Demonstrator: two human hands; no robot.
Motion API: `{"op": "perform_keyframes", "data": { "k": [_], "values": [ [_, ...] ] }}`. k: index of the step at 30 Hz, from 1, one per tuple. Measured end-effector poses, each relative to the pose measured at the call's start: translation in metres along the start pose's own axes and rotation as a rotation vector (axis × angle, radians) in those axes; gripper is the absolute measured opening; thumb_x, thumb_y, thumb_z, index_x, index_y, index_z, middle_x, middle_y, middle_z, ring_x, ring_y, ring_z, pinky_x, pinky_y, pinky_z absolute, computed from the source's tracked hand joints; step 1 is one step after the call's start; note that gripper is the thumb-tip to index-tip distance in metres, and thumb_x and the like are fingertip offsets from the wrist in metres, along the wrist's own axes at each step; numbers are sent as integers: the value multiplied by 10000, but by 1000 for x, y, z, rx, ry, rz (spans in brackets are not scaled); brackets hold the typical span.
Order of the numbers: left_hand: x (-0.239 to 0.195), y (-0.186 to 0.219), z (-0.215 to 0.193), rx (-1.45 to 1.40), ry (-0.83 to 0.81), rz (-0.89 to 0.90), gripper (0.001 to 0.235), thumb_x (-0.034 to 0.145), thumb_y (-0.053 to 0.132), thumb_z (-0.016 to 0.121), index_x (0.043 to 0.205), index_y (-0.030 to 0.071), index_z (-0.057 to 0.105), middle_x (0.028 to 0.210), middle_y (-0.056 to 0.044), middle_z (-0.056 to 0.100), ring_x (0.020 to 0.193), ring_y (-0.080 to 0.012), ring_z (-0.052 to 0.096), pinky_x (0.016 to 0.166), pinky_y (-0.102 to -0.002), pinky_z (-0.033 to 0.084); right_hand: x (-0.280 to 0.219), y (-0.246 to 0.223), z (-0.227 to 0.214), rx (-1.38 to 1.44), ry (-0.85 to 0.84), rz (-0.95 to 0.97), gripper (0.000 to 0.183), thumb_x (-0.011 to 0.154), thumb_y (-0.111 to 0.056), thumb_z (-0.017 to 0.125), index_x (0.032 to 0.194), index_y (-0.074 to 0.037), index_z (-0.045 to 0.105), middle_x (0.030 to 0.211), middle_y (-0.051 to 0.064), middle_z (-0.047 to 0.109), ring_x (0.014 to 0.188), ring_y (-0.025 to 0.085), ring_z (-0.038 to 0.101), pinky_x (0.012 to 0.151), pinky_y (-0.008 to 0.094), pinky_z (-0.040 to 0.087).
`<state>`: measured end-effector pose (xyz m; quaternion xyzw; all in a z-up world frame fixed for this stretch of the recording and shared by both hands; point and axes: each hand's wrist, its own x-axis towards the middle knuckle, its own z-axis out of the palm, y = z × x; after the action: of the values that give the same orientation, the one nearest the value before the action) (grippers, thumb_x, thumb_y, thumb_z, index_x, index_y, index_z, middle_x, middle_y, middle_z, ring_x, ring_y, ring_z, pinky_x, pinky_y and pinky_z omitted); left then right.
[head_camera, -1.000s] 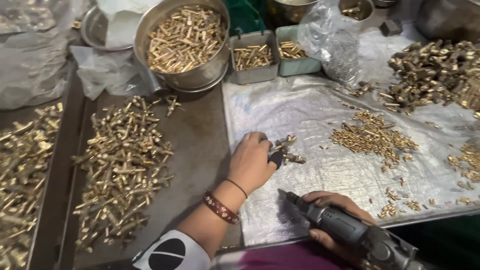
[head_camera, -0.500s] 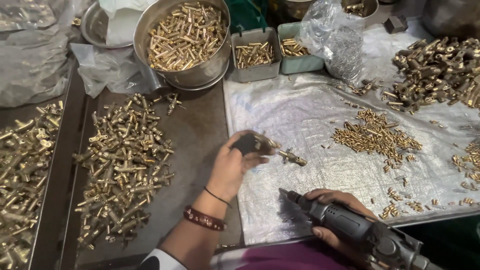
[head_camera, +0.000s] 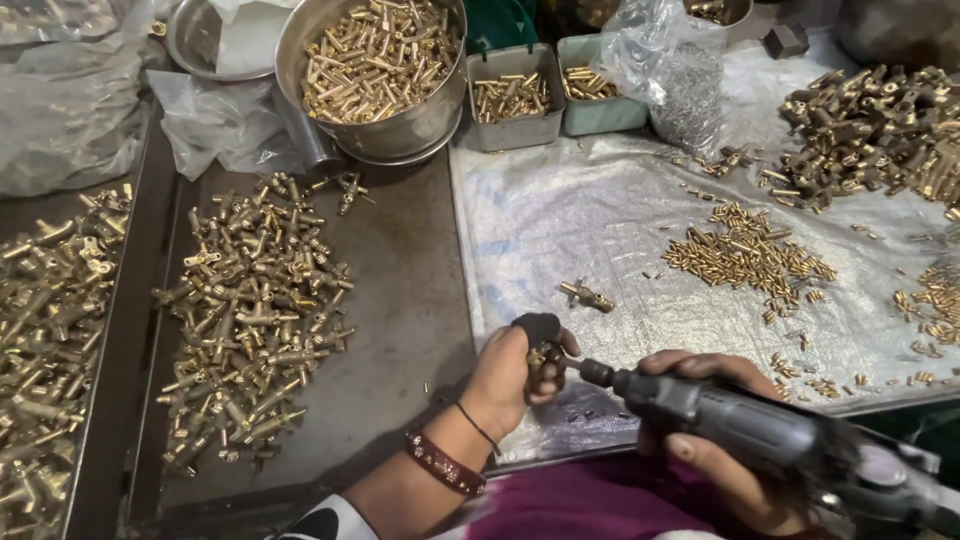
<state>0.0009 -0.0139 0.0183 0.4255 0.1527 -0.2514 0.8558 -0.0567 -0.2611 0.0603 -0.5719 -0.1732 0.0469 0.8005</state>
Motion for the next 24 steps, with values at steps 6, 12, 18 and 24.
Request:
{"op": "perform_keyframes", "data": {
  "k": [6, 12, 18, 24],
  "values": [
    [0, -4, -5, -9, -47, -4, 338, 952, 286, 555, 832, -10, 666, 495, 17, 395, 408, -109, 384, 380, -260, 263, 0, 11, 7, -70, -7, 155, 542, 800, 65, 693, 1282, -28, 463, 1369, 278, 564, 1207, 357, 643, 892, 464, 621],
    [2, -1, -3, -29, -72, 55, 536, 1043, 450, 473, 842, -16, 646, 512, 44, 407, 396, -45, 317, 364, -228, 248, 1, 14, 12, 3, 11, 173, 545, 813, 34, 681, 1310, -28, 464, 1375, 280, 544, 1179, 352, 636, 881, 454, 598],
    [-2, -1, -2, -44, -46, 262, 531, 1040, 437, 447, 898, -18, 681, 522, 27, 456, 397, -51, 330, 371, -230, 275, 4, 25, 19, 264, 126, 144, 547, 847, -36, 703, 1343, 7, 477, 1382, 304, 532, 1018, 369, 638, 742, 456, 581],
    [-3, -6, -11, -16, -64, 426, 448, 1067, 322, 463, 938, -38, 696, 579, 28, 492, 424, -58, 365, 403, -240, 294, 5, 32, 19, 352, 234, 229, 526, 895, -95, 695, 1371, -16, 486, 1396, 276, 534, 857, 342, 625, 689, 428, 551]
  ]
}}
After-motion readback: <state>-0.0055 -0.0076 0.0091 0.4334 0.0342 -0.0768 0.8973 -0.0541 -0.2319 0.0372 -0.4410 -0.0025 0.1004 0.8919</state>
